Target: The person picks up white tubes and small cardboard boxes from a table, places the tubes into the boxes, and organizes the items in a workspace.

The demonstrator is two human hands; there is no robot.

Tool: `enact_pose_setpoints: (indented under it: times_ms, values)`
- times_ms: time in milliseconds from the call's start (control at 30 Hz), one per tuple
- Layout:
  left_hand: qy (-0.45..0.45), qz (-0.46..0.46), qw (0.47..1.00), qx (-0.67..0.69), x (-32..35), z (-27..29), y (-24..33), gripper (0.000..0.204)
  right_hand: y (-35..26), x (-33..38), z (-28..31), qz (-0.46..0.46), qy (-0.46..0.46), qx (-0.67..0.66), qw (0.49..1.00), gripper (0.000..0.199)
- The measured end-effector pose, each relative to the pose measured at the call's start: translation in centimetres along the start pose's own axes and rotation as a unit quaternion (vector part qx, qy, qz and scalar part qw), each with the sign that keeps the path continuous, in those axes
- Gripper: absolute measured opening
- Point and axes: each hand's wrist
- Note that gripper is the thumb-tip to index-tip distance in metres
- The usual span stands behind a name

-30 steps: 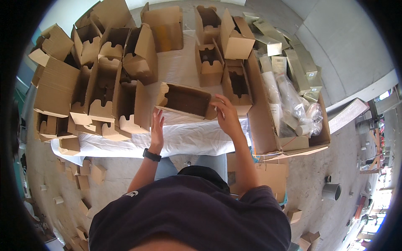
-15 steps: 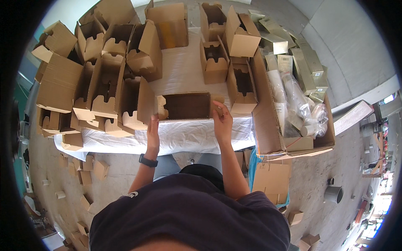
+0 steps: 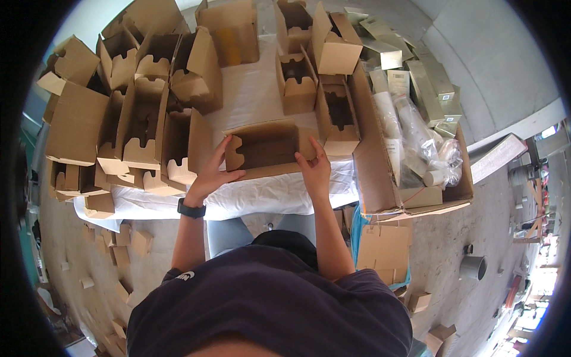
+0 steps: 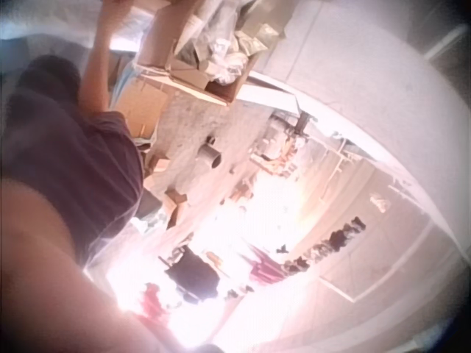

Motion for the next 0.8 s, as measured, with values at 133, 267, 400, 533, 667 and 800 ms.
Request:
enact_pose_setpoints:
  times_ms: [133, 267, 400, 533, 667, 800]
  values:
    - [0.054, -0.028, 0.986, -0.156, -1.3, -0.9, 0.3, 0.100, 0.5, -0.6, 0.2, -0.001, -0.007, 0.025, 1.000, 0.055]
    - [0.108, -0.075, 0.976, -0.171, -1.7, -2.4, -0.9, 0.103, 0.9, -1.2, 0.9, 0.009, -0.024, 0.087, 0.996, 0.059]
    - [0.107, -0.082, 0.980, -0.147, -1.7, -2.3, -1.8, 0.104, 1.1, -1.1, 0.9, 0.031, -0.024, 0.124, 0.991, 0.059]
    - [0.116, -0.114, 0.978, -0.131, -1.9, -2.7, -2.4, 0.108, 2.5, -1.3, 0.7, 0.057, -0.005, 0.133, 0.990, 0.056]
    - [0.106, -0.116, 0.985, -0.068, -2.6, -2.4, -3.0, 0.108, 3.6, -1.0, 0.7, 0.133, 0.006, 0.226, 0.965, 0.050]
    - [0.131, -0.102, 0.983, -0.078, -3.0, -2.3, -1.8, 0.102, 3.7, -0.9, 0.7, 0.125, -0.001, 0.201, 0.971, 0.050]
Point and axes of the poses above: each hand's wrist, its own x-axis away from the middle knuckle, its own z-axis out of the back of the hand, y = z × x, and after that the axes turned 3 degrees about y, right-handed
